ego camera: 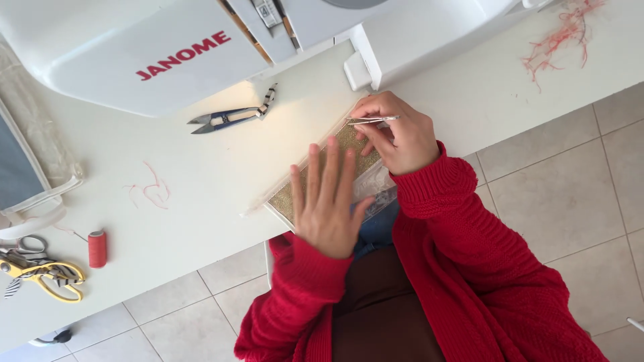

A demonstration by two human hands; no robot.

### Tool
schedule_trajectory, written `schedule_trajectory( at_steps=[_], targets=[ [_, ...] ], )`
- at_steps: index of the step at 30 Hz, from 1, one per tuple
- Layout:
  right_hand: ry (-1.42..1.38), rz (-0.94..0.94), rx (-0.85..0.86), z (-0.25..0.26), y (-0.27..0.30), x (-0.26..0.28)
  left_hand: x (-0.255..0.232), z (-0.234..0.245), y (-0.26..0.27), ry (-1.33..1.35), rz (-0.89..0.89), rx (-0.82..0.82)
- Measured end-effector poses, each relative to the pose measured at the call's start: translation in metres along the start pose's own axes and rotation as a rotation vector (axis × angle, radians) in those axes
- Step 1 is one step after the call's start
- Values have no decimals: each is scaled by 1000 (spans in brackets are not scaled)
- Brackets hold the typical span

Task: The recorder trims excess threads from sewn fabric pouches and organizes them at a workbench.

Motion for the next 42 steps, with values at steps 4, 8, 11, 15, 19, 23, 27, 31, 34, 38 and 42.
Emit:
schedule_trajectory(
  at_steps=[4, 8, 11, 15, 19, 23, 27, 31, 34, 38, 42],
  targets=[
    [85, -8, 27, -1, -3, 4, -3, -15, -1, -81, 33, 80],
    [124, -42, 7, -6, -5, 7, 0, -23, 5, -124, 50, 156],
    [85, -49, -22, -7, -2, 3, 2, -23, 5, -109, 56, 148],
    [111, -16, -66, -4, -7, 10, 4, -27, 8, -94, 65, 130],
    [151, 71, -163, 0, -2, 15, 3, -24, 6, -75, 60, 100],
    [95, 131, -172, 11, 2, 35, 3, -23, 4, 132, 82, -69],
    [-132, 11, -33, 2, 10, 48, 13, 2, -7, 259, 114, -312],
    [-171, -111, 15, -13, 19, 67, 17, 24, -20, 172, 72, -432],
    [-160, -99, 16, -18, 19, 66, 23, 16, -17, 186, 63, -478],
    [104, 69, -104, -4, 10, 37, 61, 25, -2, 150, 171, -513],
    [80, 52, -98, 4, -8, 29, 145, 72, 29, 5, 200, -479]
  ],
)
Point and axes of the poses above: each hand's wrist, its own y-axis away from the middle knuckle, its own z-axis out of the back of the hand, x = y × z, the point moved 1 cm from there along -y, towards the middle knuckle, and after that the axes turned 4 degrees about -y, right-handed, at the moved point
